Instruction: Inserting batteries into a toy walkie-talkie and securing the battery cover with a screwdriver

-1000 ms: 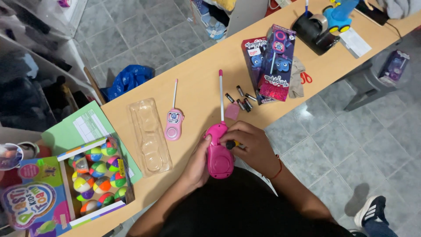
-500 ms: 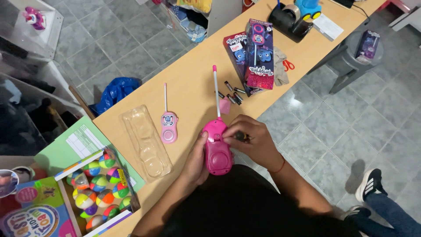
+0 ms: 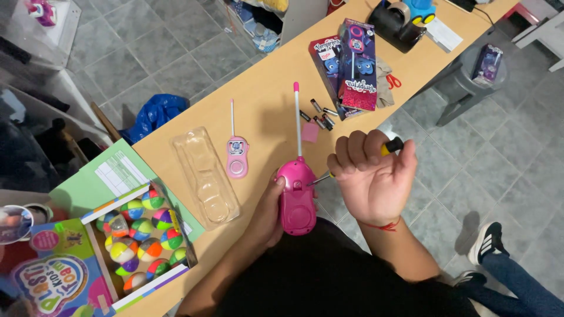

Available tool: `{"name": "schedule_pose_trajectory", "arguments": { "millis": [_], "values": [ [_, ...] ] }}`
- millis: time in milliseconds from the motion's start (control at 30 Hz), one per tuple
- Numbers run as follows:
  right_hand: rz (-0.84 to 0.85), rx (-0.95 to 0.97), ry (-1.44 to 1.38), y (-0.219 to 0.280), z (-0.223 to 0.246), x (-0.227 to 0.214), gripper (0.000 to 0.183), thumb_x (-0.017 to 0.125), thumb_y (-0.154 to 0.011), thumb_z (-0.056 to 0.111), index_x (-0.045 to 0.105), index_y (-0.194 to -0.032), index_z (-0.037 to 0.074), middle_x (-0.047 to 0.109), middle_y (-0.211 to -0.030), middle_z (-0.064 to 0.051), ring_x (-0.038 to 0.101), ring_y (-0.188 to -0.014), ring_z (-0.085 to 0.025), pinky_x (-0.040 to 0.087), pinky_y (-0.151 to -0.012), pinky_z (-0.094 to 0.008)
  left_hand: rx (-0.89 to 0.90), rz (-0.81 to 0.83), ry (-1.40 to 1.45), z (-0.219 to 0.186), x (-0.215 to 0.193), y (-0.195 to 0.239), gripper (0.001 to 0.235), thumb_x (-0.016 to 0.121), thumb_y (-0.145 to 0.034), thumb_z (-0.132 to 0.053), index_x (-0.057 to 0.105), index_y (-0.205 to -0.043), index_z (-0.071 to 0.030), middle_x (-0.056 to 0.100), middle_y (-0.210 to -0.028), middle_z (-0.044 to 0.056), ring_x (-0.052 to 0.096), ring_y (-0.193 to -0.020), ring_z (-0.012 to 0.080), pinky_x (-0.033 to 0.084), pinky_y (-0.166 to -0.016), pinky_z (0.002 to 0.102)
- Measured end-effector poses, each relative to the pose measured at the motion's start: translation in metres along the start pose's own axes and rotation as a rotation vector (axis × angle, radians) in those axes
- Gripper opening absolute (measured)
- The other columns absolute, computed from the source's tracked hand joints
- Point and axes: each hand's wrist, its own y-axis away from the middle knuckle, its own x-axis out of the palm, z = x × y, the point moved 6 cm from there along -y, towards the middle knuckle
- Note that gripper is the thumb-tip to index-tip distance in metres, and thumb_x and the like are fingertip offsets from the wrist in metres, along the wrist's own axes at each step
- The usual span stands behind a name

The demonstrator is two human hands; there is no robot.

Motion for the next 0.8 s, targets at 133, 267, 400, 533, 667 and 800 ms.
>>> {"name": "schedule_pose_trajectory", "arguments": {
  "millis": [133,267,400,533,667,800],
  "values": [
    [-0.002,0.014,0.017,0.005,-0.016,0.010,0.047,0.026,-0.108,0.053,0.041,-0.085,0.015,0.036,-0.077,-0.002,0.041,-0.073,-0.019,0.038,-0.067,-0.034,0.009,-0.003,0.033,-0.008,0.003,0.008,0.057,0.054,-0.097,-0.043,0.033,-0.139,-0.011,0.061,-0.115,0.032,0.070,-0.096,0.0408,0.062,-0.080,0.055],
    [0.003,0.000,0.017,0.008,-0.022,0.011,0.048,0.025,-0.108,0.054,0.041,-0.085,0.015,0.036,-0.077,-0.003,0.040,-0.074,-0.020,0.039,-0.067,-0.035,-0.014,0.031,0.039,-0.010,0.001,0.013,0.057,0.056,-0.096,-0.045,0.035,-0.137,-0.012,0.061,-0.119,0.034,0.069,-0.099,0.0417,0.062,-0.082,0.056],
    [0.004,-0.013,0.014,0.013,-0.023,0.015,0.048,0.025,-0.107,0.055,0.041,-0.086,0.015,0.035,-0.078,-0.003,0.040,-0.074,-0.021,0.039,-0.068,-0.035,-0.042,0.048,0.017,-0.012,-0.004,0.016,0.059,0.056,-0.096,-0.047,0.035,-0.138,-0.012,0.061,-0.121,0.034,0.069,-0.100,0.0410,0.061,-0.083,0.056],
    [-0.006,-0.020,0.031,0.016,-0.021,0.020,0.047,0.025,-0.107,0.056,0.042,-0.086,0.016,0.035,-0.078,-0.002,0.040,-0.075,-0.020,0.039,-0.068,-0.034,-0.056,0.049,0.015,-0.009,-0.011,0.016,0.055,0.053,-0.099,-0.043,0.032,-0.140,-0.013,0.060,-0.120,0.032,0.069,-0.101,0.0412,0.061,-0.085,0.057],
    [-0.004,-0.018,0.040,0.019,-0.025,0.023,0.048,0.024,-0.107,0.055,0.041,-0.086,0.016,0.035,-0.078,-0.002,0.040,-0.075,-0.021,0.039,-0.069,-0.034,-0.066,0.066,0.020,-0.010,-0.011,0.018,0.055,0.055,-0.097,-0.045,0.036,-0.139,-0.013,0.061,-0.120,0.033,0.069,-0.101,0.0417,0.061,-0.084,0.057],
    [-0.001,-0.005,0.052,0.019,-0.031,0.026,0.048,0.022,-0.107,0.056,0.041,-0.086,0.016,0.034,-0.079,-0.003,0.040,-0.075,-0.021,0.039,-0.068,-0.034,-0.051,0.073,0.012,-0.008,-0.019,0.016,0.053,0.054,-0.098,-0.044,0.038,-0.138,-0.012,0.063,-0.117,0.034,0.070,-0.101,0.0423,0.061,-0.083,0.058]
  ]
}}
